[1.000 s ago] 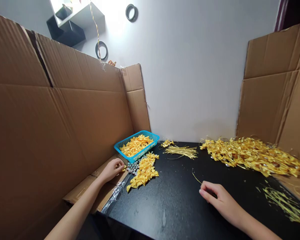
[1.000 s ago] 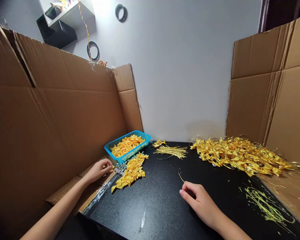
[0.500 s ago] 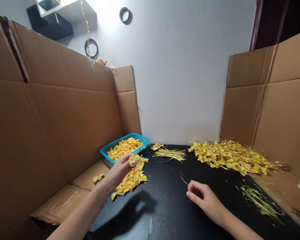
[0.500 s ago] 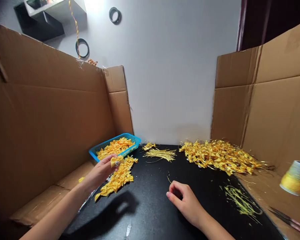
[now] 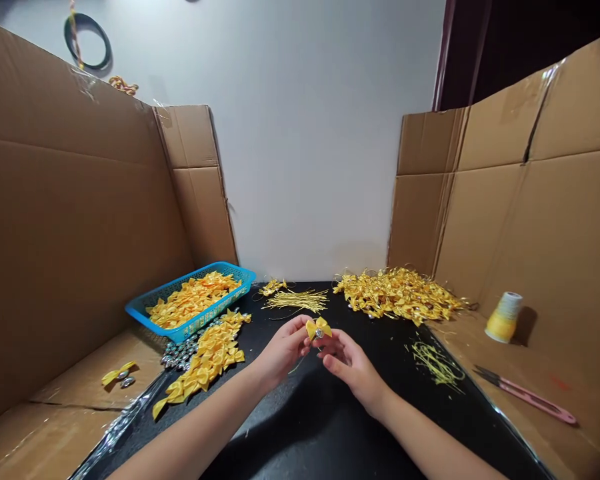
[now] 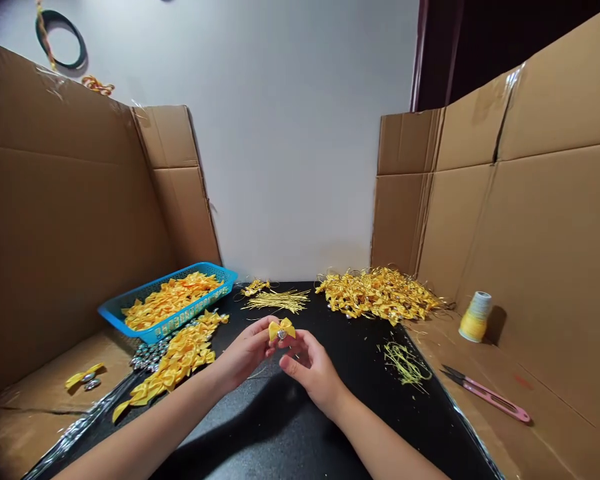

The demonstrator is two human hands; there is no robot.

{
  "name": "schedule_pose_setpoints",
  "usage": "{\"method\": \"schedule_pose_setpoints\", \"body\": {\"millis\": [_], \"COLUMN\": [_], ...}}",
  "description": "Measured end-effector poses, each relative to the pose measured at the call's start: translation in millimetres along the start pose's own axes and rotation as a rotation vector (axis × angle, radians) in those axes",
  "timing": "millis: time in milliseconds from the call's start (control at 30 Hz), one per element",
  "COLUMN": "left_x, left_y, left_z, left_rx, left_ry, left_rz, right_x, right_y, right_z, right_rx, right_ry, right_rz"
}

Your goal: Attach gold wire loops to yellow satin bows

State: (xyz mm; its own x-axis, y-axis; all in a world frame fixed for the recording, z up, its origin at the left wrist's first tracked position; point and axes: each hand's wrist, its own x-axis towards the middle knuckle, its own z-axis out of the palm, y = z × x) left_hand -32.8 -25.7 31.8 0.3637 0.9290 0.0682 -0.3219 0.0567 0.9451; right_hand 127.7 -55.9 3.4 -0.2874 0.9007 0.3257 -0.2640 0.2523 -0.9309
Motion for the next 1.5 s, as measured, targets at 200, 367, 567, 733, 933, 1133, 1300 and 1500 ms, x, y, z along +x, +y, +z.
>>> {"method": "schedule_pose_setpoints", "body": {"millis": [200,367,567,733,933,1133,1300,1500], "left_x": [-0.9,-2.2,-4.5,-5.1,-2.5,1.4,4.1,5.8], "left_y": [-1.8,-1.7,-2.5,-3.9,-8.0,-13.2,-19.2,-19.6], "left_z": [1.3,-7.9,-16.6,-16.9,-18.8,-21.4,-19.0,-17.4], "left_rx": [0.052,-0.055,-0.088,-0.051,0.146,0.407,0.287,0.118], "left_ry": [-0.047,-0.100,-0.207,-0.241,-0.225,-0.238,-0.172,-0.127], "left_rz": [0.044,0.001,-0.104,-0.160,-0.156,-0.072,-0.068,-0.041], "right_x": [3.4,4.0,8.4,11.2,11.9,14.2,18.4,20.0], "right_y": [4.8,-7.9,-19.3,-16.4,-24.9,-31.4,-19.5,-16.8], "right_z": [-0.7,-16.8,-32.7,-39.2,-43.4,-47.4,-61.8,-77.6], "right_rx": [0.180,0.339,0.427,0.348,0.380,0.294,0.114,-0.199], "right_ry": [-0.001,0.089,0.179,0.314,0.334,0.485,0.789,1.057], "right_rz": [0.177,0.152,0.157,0.117,0.144,0.117,0.035,-0.134]}}
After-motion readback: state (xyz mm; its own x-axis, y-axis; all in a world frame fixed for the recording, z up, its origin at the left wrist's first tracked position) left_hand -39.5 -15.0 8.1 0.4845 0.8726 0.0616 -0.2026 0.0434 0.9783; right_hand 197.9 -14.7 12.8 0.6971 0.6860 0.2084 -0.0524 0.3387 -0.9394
